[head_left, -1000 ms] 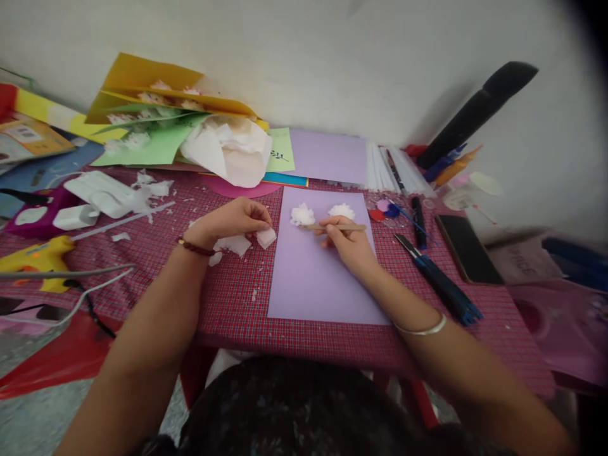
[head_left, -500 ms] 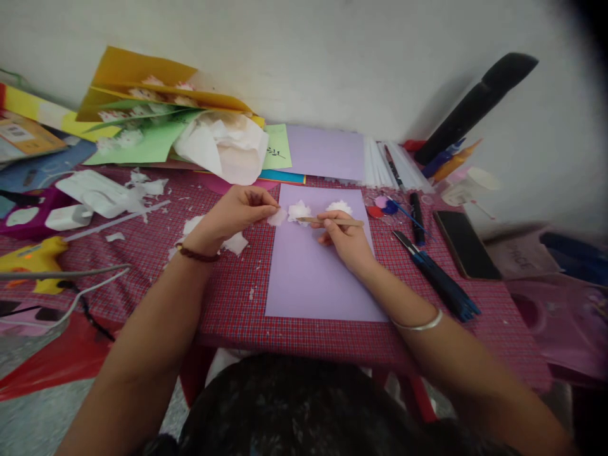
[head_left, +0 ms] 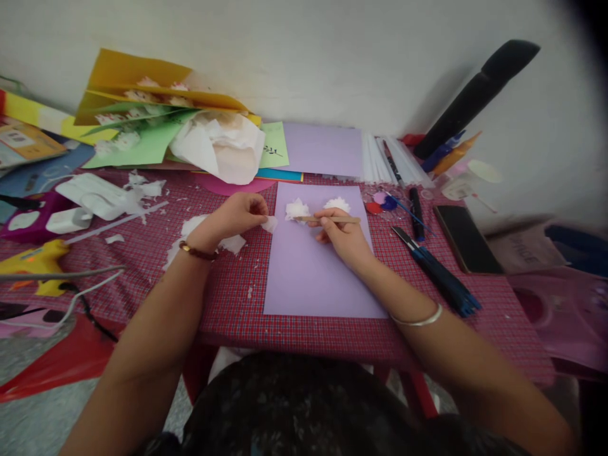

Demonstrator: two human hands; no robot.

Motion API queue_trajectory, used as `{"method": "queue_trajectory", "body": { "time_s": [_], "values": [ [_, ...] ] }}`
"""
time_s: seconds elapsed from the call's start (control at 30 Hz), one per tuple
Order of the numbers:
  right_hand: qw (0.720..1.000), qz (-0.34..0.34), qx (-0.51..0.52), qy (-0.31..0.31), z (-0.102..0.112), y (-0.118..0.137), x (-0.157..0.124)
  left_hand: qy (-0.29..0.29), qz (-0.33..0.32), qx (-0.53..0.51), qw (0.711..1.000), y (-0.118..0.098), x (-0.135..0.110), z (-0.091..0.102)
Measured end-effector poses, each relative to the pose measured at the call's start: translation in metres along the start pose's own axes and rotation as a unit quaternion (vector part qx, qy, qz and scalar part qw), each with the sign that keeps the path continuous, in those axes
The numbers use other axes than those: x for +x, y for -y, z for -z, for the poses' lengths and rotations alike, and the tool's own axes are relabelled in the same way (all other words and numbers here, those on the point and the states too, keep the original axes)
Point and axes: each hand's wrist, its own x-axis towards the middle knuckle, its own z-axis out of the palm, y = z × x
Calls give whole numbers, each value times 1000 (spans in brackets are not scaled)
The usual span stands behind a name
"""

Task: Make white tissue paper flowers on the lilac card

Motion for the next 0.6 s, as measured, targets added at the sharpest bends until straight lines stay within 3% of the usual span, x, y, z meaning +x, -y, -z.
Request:
{"method": "queue_trajectory", "body": {
  "time_s": [0.3,0.37,0.47,0.6],
  "values": [
    [1000,-1,8,6,0,0,0,-13,-69,-218,974,4,-8,13],
    [1000,-1,9,6,0,0,0,39,-47,-221,973,6,-8,14],
    [1000,0,8,6,0,-1,0,94,38,-122,987,9,-6,14],
    [1000,-2,8,7,0,-1,0,-7,51,-97,994,11,-3,13]
  ]
}}
